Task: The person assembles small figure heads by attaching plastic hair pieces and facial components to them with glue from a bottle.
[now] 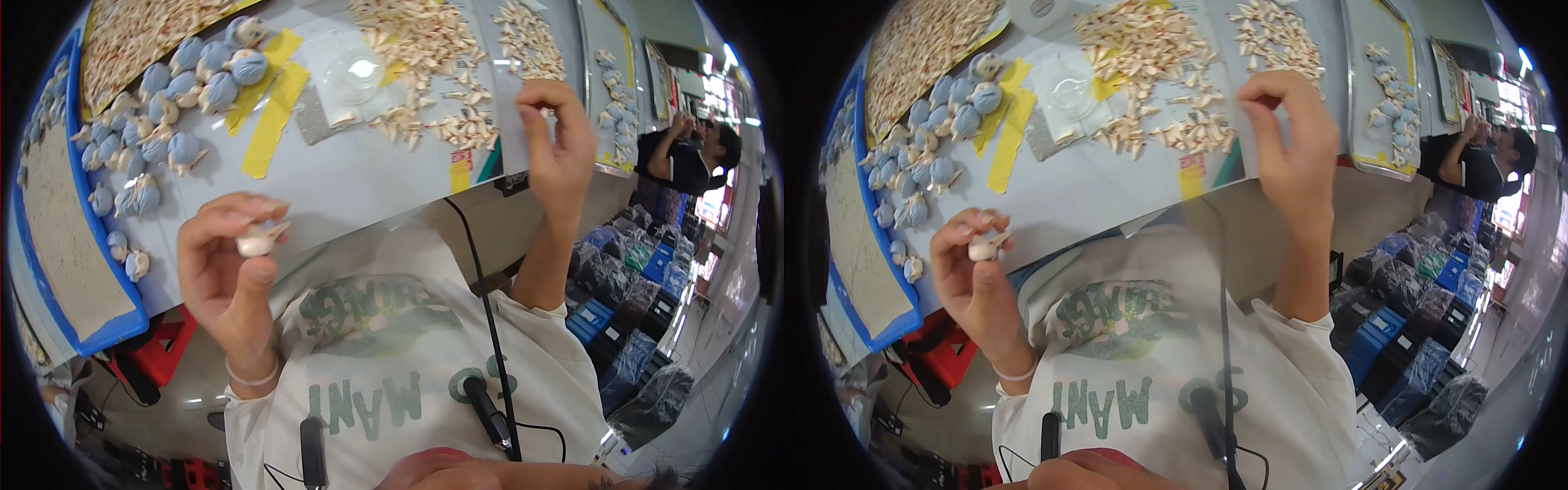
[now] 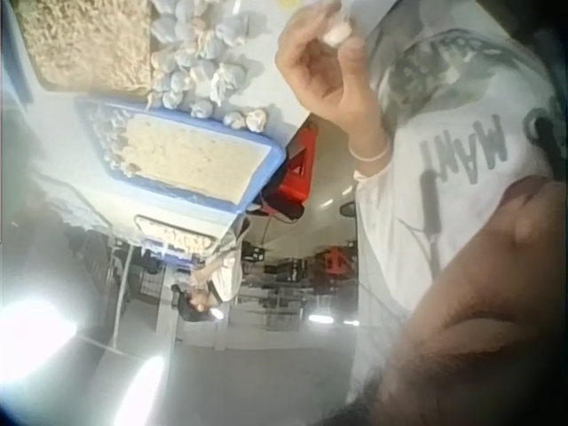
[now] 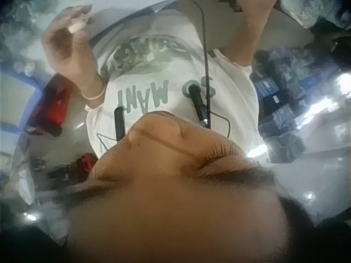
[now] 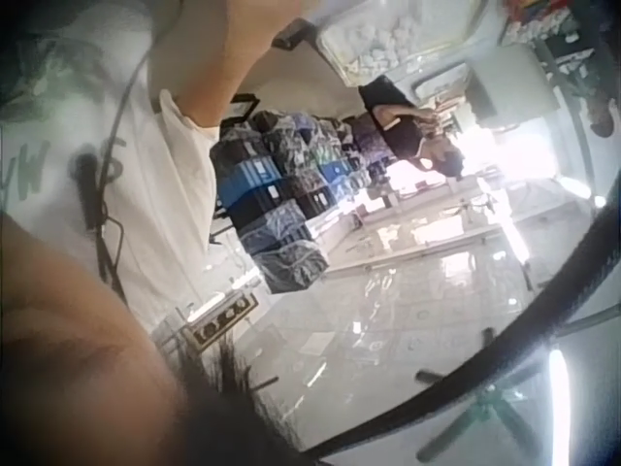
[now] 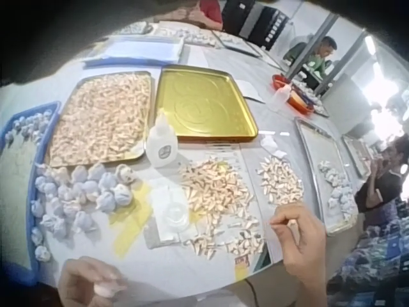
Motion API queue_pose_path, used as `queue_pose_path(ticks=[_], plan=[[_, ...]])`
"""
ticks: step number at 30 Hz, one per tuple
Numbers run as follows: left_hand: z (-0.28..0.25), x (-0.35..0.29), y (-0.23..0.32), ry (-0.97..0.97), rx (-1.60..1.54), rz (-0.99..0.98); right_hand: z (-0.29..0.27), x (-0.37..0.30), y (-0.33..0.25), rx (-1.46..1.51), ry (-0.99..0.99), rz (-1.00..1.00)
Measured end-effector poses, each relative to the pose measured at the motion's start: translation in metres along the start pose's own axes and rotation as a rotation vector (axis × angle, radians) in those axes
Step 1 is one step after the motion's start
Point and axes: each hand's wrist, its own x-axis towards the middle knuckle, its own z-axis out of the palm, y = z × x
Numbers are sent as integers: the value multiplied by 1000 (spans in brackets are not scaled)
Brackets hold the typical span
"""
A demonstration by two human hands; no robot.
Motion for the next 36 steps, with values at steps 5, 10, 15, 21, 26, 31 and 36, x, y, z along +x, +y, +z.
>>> queue_pose_path(ticks=[5, 10, 15, 21, 26, 31, 36], plan=[[-1, 7, -13, -92, -176, 45, -4, 9, -9, 211, -55, -24], [-1, 11, -6, -116, -286, -64, 7, 18, -23, 481, -84, 85], [-7, 13, -14, -149, -296, -17, 19, 41, -37, 498, -145, 90], [-10, 17, -11, -230, -366, -53, 42, 77, -46, 387, -370, -157], [-16, 18, -11, -271, -417, -99, 47, 88, -67, 32, -379, -43], [-16, 20, -12, -294, -453, -138, 50, 84, -67, -20, -436, -212], [-12, 22, -8, -255, -534, -211, 42, 86, -68, -206, -388, -308]])
